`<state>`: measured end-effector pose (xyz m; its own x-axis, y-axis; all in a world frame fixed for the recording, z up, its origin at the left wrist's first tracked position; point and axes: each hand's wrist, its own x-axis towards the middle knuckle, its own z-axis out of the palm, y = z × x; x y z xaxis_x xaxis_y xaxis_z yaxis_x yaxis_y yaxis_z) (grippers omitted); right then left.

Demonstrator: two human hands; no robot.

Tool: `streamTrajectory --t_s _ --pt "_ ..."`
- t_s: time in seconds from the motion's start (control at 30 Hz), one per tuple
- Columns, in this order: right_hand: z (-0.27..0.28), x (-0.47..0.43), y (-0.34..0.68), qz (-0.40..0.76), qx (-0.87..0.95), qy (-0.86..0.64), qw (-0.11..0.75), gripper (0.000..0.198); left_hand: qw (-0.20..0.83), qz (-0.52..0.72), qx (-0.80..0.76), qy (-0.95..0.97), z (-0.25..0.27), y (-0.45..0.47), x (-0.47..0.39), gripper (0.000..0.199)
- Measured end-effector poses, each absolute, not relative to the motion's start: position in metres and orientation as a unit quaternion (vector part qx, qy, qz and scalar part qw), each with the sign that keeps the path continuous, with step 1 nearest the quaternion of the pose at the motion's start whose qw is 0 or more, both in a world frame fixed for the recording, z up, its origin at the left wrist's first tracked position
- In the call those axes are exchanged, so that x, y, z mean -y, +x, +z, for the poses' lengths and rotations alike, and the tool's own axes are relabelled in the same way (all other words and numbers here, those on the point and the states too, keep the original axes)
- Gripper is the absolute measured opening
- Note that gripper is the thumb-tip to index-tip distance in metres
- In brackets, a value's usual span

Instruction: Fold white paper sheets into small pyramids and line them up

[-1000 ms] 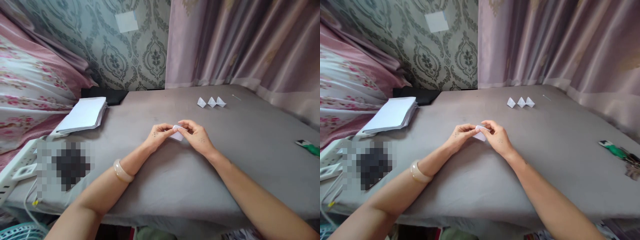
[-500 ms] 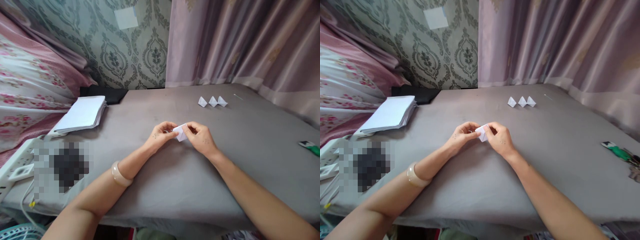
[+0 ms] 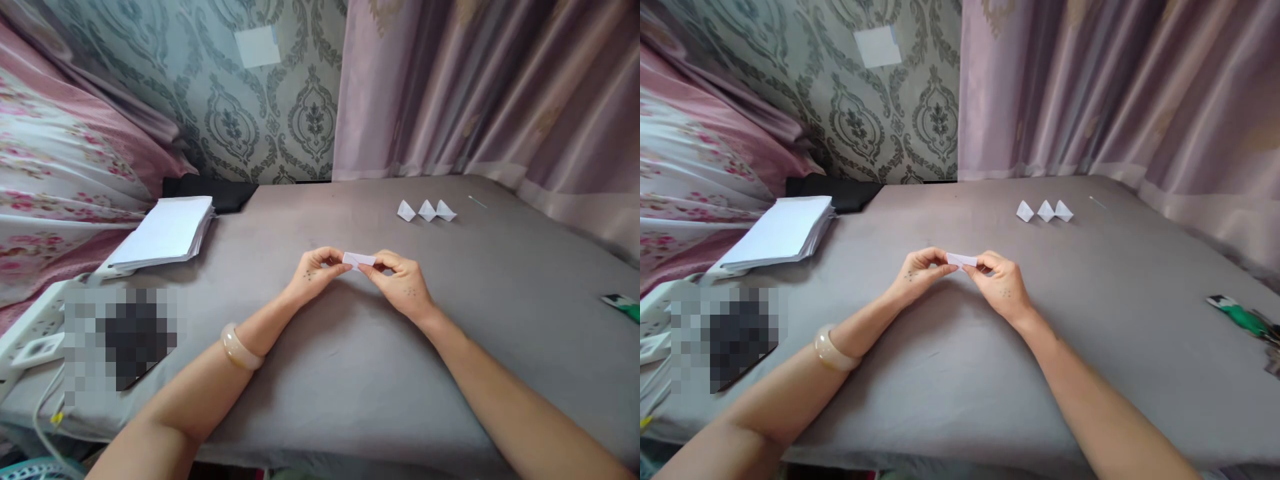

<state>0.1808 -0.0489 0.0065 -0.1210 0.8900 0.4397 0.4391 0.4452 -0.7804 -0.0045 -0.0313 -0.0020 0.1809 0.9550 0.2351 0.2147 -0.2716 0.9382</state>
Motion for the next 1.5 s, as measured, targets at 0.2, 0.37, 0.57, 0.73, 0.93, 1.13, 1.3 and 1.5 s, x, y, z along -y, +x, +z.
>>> streamTrajectory --t_s 0.2,0.37,0.57,0.73,0.93,1.13,1.3,1.5 --pt "0.002 0.046 0.182 -0.037 0.842 -0.461 0.277 0.033 0.061 0.353 -0.434 0.827 -0.004 -0.012 0.032 0.021" --pt "-0.002 0.046 0.174 -0.121 0.874 -0.437 0.175 0.042 -0.034 0.23 -0.398 0.887 -0.003 -0.016 0.033 0.029" --pt "-0.012 0.053 0.179 0.03 0.864 -0.461 0.199 0.023 -0.004 0.143 -0.363 0.921 -0.006 -0.017 0.036 0.034" --pt "-0.014 0.054 0.185 0.151 0.806 -0.512 0.256 0.018 0.131 0.225 -0.439 0.86 -0.012 -0.018 0.034 0.023" --pt "-0.011 0.05 0.179 0.187 0.762 -0.554 0.278 0.02 0.262 0.261 -0.552 0.747 -0.007 -0.017 0.03 0.019" --pt "-0.013 0.046 0.174 0.18 0.738 -0.591 0.273 0.018 0.275 0.239 -0.594 0.717 0.001 -0.015 0.031 0.016" --pt "-0.017 0.043 0.171 0.159 0.74 -0.602 0.256 0.017 0.265 0.242 -0.591 0.723 -0.003 -0.013 0.031 0.015" --pt "-0.016 0.044 0.169 0.124 0.752 -0.606 0.227 0.014 0.257 0.244 -0.602 0.715 -0.009 -0.01 0.028 0.014"
